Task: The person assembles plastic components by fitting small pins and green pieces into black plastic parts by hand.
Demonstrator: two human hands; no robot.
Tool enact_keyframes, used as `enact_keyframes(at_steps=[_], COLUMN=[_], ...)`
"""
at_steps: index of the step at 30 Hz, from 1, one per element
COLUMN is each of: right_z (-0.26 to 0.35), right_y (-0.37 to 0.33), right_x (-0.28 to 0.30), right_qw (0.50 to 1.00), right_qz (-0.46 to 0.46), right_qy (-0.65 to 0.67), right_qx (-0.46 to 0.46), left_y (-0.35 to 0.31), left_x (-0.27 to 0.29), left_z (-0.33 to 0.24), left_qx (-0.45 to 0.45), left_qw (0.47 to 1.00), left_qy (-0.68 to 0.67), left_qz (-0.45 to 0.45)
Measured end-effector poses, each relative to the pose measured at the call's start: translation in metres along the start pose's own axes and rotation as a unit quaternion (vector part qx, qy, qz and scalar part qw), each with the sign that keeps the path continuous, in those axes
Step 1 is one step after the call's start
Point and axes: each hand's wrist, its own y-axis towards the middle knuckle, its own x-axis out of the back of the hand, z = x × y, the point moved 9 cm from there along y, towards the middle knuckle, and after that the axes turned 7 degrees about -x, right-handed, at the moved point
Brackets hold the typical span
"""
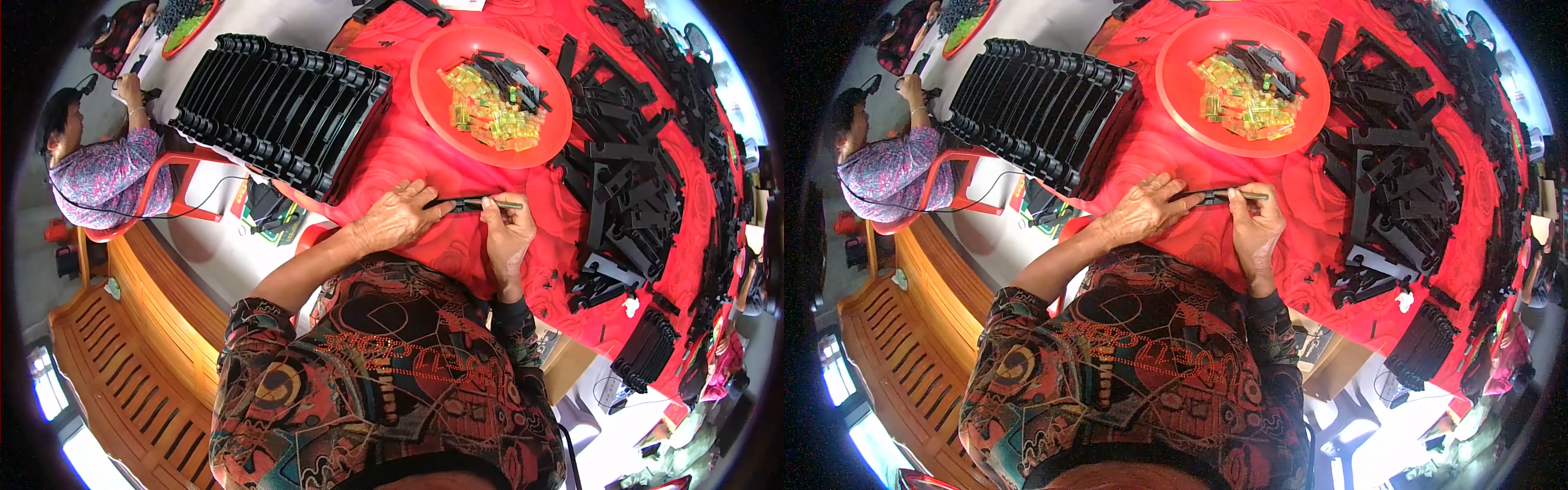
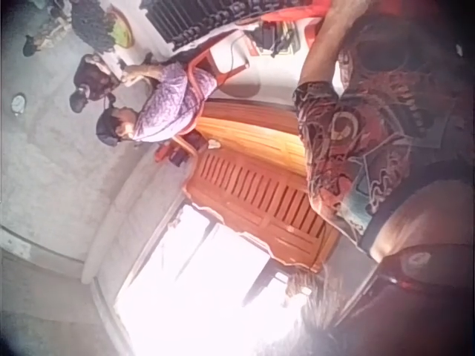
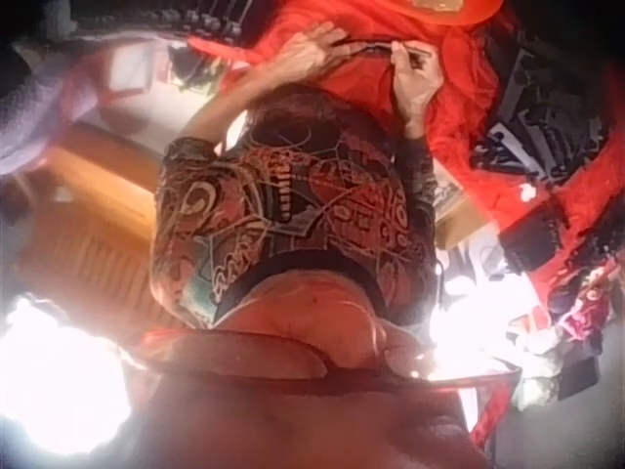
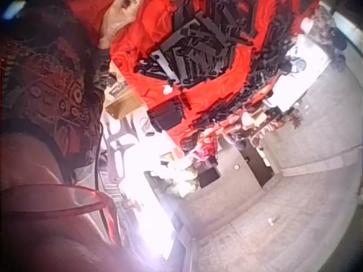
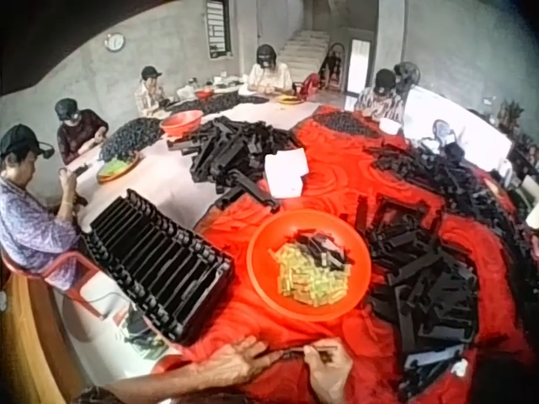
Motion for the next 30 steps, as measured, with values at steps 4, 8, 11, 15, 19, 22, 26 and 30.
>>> enact_keyframes(at_steps=[4, 8, 11, 15, 19, 22, 26, 30], right_z=[-0.001, 0.000, -0.002, 0.008, 0.026, 0.024, 0.026, 0.030], right_y=[0.002, 0.003, 0.005, 0.008, 0.008, 0.012, 0.013, 0.014], right_x=[0.000, 0.000, -0.002, -0.004, -0.012, -0.012, -0.017, -0.018], right_qw=[1.000, 1.000, 1.000, 0.998, 0.990, 0.992, 0.988, 0.988], right_qz=[0.004, 0.003, 0.017, 0.025, 0.042, 0.051, 0.070, 0.065], right_qy=[0.020, -0.022, -0.021, -0.048, -0.096, -0.098, -0.096, -0.106], right_qx=[-0.015, -0.002, -0.002, 0.025, 0.094, 0.068, 0.100, 0.096], left_y=[0.002, 0.004, 0.006, 0.008, 0.009, 0.012, 0.011, 0.013], left_x=[-0.002, -0.003, -0.005, -0.007, -0.007, -0.008, -0.011, -0.011], left_z=[0.002, 0.003, 0.004, 0.005, 0.007, 0.007, 0.009, 0.008], left_qx=[0.009, 0.003, 0.011, 0.007, 0.007, 0.007, 0.006, 0.007], left_qw=[1.000, 0.999, 0.998, 0.998, 0.998, 0.996, 0.994, 0.993], left_qy=[-0.017, -0.008, -0.021, -0.031, -0.039, -0.065, -0.084, -0.099], left_qz=[0.025, 0.032, 0.053, 0.059, 0.054, 0.067, 0.068, 0.069])
